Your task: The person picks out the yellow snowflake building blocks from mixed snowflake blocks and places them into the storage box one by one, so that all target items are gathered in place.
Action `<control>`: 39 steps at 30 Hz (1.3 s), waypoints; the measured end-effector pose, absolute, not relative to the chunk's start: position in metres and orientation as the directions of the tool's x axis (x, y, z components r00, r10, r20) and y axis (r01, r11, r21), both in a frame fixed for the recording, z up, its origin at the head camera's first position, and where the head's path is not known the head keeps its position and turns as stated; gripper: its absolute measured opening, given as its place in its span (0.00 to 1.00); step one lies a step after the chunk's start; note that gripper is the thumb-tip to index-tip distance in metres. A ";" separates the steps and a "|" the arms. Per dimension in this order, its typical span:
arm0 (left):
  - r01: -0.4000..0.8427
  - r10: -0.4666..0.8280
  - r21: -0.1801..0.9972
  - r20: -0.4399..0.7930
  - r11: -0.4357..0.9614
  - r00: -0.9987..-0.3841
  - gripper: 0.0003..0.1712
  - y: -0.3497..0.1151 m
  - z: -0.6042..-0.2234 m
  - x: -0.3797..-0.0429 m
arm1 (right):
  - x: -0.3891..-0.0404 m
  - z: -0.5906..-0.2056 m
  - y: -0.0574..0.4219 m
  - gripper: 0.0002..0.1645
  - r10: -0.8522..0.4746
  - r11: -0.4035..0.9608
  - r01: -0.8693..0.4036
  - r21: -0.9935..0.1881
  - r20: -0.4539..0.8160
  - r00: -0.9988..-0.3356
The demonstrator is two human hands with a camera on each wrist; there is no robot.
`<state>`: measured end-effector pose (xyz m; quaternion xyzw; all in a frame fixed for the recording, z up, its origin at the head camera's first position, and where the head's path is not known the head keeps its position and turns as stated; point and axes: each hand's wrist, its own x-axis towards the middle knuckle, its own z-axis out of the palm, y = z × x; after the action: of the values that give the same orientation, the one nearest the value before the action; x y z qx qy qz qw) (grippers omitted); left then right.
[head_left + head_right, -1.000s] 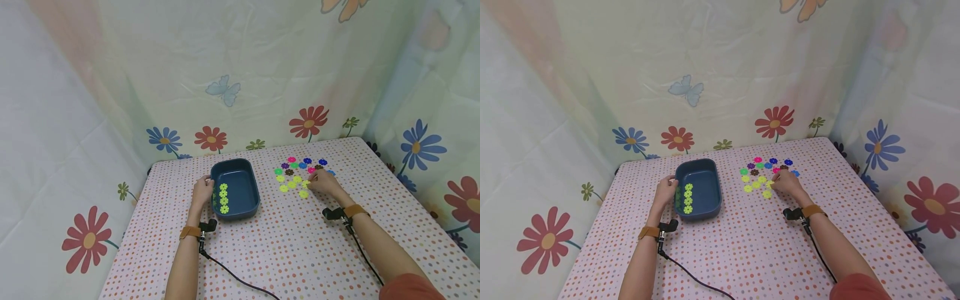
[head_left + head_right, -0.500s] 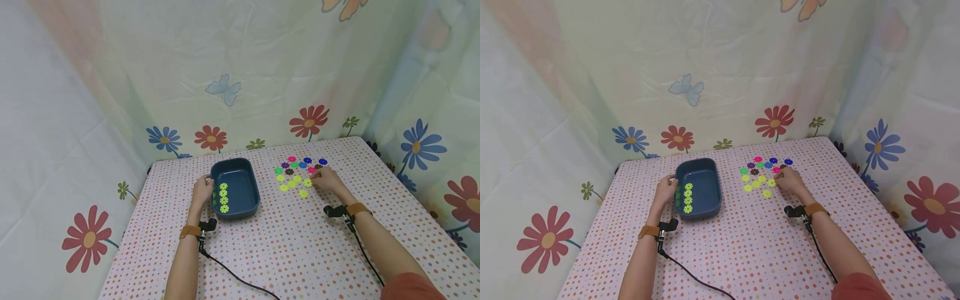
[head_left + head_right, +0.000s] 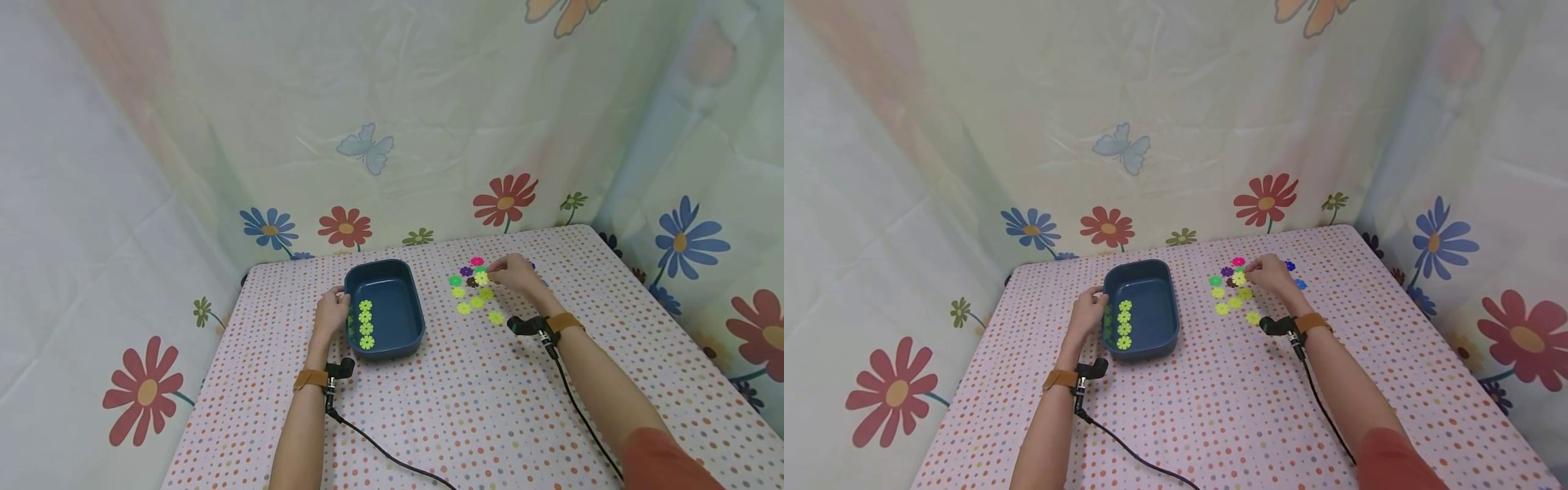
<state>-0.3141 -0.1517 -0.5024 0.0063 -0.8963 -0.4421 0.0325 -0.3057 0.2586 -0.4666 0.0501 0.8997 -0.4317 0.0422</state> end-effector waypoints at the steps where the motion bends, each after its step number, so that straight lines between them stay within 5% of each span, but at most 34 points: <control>1: 0.013 -0.043 0.794 0.050 0.608 -0.998 0.24 -0.152 -0.502 -0.314 | -0.308 -0.464 0.254 0.19 0.047 0.617 0.123 -0.778 -0.120 -0.992; 24: -0.007 -0.068 0.808 0.041 0.589 -0.997 0.24 -0.151 -0.503 -0.317 | -0.358 -0.435 0.136 0.14 -0.104 0.482 0.035 -0.875 -0.096 -0.990; 39: -0.028 -0.072 0.803 0.018 0.596 -0.997 0.24 -0.152 -0.505 -0.321 | -0.373 -0.441 0.072 0.08 -0.167 0.515 -0.042 -0.856 -0.053 -0.985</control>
<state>-0.3214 -0.1521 -0.5046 0.0279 -0.8929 -0.4488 0.0244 -0.3728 0.0723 -0.4410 -0.0602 0.8679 -0.4889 0.0642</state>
